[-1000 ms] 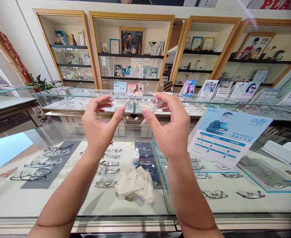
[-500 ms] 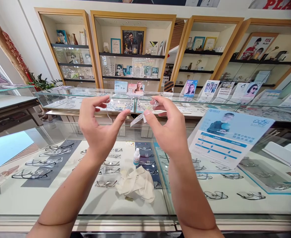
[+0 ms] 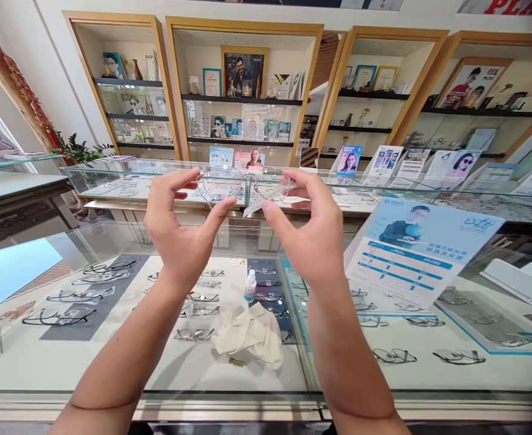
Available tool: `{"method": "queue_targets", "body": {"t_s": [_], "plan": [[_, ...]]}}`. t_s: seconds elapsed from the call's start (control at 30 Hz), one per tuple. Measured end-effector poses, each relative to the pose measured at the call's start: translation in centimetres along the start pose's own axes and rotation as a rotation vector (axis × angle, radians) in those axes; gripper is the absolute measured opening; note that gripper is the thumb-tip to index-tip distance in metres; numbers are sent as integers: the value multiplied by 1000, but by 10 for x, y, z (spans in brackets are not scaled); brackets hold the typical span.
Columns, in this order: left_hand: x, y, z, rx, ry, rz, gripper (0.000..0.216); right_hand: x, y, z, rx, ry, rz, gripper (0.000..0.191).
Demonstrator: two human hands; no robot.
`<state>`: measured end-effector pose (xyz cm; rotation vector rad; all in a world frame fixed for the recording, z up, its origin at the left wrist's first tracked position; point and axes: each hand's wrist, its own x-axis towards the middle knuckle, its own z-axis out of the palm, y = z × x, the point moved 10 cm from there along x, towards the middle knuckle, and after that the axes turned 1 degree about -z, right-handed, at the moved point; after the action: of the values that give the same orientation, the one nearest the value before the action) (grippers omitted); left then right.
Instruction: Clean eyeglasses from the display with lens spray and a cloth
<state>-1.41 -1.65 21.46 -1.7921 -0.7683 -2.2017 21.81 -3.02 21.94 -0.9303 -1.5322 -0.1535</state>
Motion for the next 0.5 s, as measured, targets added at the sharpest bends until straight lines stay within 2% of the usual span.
{"method": "queue_targets", "body": {"t_s": [0.23,0.5], "plan": [[-3,-23,14,-151,-103,-182,57,-2,-11,-5,-69,85,-84,42],[-5,-27,22,-103,-161,-189,55,-2,-13,-6,-14,82,-31,42]]}}
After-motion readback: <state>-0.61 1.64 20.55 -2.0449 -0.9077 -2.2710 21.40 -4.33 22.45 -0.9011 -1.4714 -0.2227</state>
